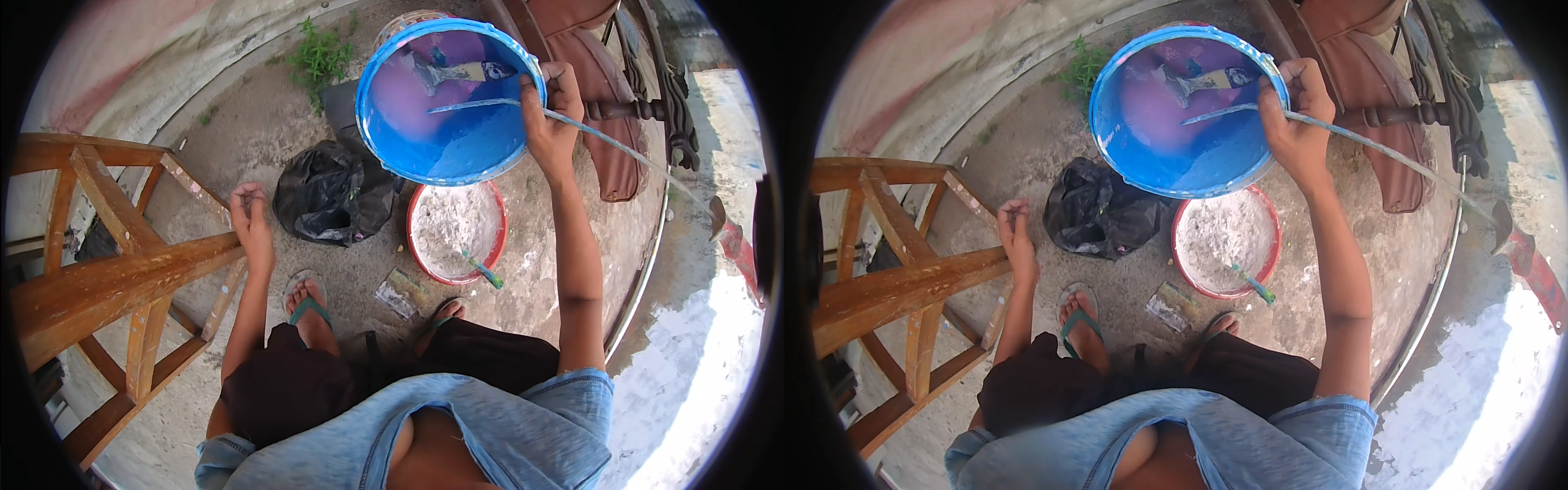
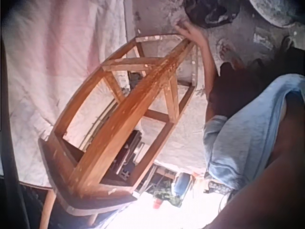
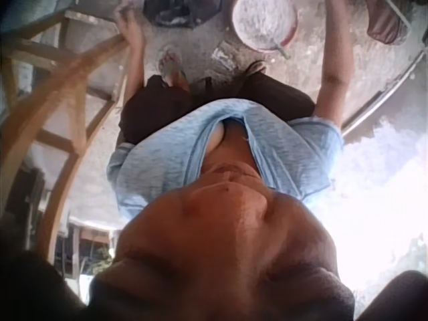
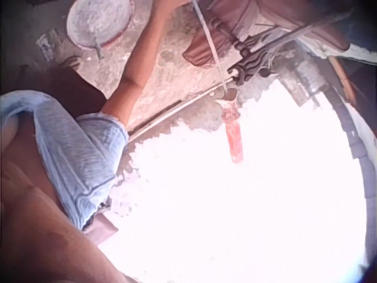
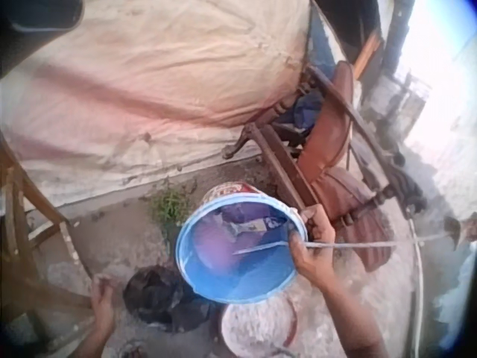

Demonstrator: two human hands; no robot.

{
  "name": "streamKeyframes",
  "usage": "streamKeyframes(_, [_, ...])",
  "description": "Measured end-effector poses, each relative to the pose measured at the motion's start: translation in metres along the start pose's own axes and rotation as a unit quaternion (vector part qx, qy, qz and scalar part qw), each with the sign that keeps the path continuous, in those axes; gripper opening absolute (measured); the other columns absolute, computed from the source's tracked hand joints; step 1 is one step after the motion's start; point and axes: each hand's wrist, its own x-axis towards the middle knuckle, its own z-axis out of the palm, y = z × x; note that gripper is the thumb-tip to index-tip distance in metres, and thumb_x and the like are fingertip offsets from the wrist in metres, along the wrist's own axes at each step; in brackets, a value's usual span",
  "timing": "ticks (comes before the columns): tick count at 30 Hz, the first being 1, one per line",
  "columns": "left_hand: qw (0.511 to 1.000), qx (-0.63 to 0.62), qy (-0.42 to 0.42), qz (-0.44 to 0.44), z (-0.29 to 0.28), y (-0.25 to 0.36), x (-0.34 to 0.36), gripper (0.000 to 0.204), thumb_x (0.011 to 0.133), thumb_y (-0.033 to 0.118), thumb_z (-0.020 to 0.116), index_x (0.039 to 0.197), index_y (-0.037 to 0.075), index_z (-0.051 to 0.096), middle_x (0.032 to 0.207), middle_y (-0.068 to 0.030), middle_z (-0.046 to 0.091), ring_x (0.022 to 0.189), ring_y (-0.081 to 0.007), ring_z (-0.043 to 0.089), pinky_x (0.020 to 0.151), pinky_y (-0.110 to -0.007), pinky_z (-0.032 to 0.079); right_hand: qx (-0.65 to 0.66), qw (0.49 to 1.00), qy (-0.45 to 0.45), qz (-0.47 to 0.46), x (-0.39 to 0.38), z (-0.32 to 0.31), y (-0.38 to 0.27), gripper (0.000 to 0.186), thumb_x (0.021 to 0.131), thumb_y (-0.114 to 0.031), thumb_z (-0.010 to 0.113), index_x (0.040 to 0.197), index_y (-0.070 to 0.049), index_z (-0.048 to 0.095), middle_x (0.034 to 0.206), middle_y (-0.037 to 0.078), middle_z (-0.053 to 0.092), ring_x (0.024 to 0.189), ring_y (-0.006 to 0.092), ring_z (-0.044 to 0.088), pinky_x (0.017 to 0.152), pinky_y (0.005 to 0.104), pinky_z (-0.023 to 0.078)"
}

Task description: The person mixes a white paste in a red bucket using a green-handled tool. They add a dark powder from a black plastic bag and pour liquid from a blue bucket, then continue stirring until the mixture appears uniform. The person then carries the bucket and tool toward a wall.

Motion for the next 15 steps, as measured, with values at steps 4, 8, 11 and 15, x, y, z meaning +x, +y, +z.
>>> streamKeyframes(4, [1.0, 0.004, -0.008, 0.017, -0.006, -0.007, 0.002, 0.016, 0.099, 0.005, 0.045, 0.113, 0.004, 0.052, 0.117, -0.0096, 0.058, 0.113, -0.0173, 0.052, 0.104, -0.032, 0.038, -0.102, 0.995, 0.002, 0.011, -0.034, -0.034, 0.007, 0.011, 0.086, -0.004, 0.061, 0.091, -0.002, 0.051, 0.076, 0.001, 0.057, 0.065, 0.0047, 0.05, 0.059, 0.0213, 0.042])
streamKeyframes(8, [0.999, 0.015, -0.019, 0.021, 0.001, -0.002, 0.006, 0.016, 0.099, 0.006, 0.045, 0.114, 0.004, 0.052, 0.118, -0.01, 0.057, 0.114, -0.0176, 0.052, 0.105, -0.033, 0.037, -0.215, 0.976, -0.005, 0.006, -0.068, -0.071, 0.018, 0.015, 0.082, -0.004, 0.062, 0.091, -0.002, 0.05, 0.072, 0.006, 0.054, 0.059, 0.0098, 0.051, 0.055, 0.0248, 0.042])
streamKeyframes(11, [0.999, 0.017, -0.024, 0.02, 0.004, -0.003, 0.007, 0.016, 0.1, 0.006, 0.045, 0.113, 0.004, 0.052, 0.118, -0.0103, 0.057, 0.115, -0.0183, 0.052, 0.107, -0.033, 0.037, -0.289, 0.957, -0.013, 0.032, -0.095, -0.096, 0.018, 0.018, 0.08, -0.004, 0.063, 0.092, -0.003, 0.05, 0.071, 0.01, 0.054, 0.055, 0.0182, 0.052, 0.053, 0.0289, 0.042])
streamKeyframes(15, [1.0, 0.015, -0.007, 0.025, 0.012, 0.004, 0.002, 0.019, 0.094, 0.0, 0.046, 0.111, 0.003, 0.054, 0.113, -0.0073, 0.058, 0.103, -0.0142, 0.052, 0.097, -0.029, 0.04, -0.364, 0.931, 0.006, -0.003, -0.125, -0.117, 0.03, 0.015, 0.083, -0.001, 0.063, 0.091, -0.002, 0.049, 0.066, 0.007, 0.045, 0.053, 0.014, 0.043, 0.051, 0.0283, 0.038])
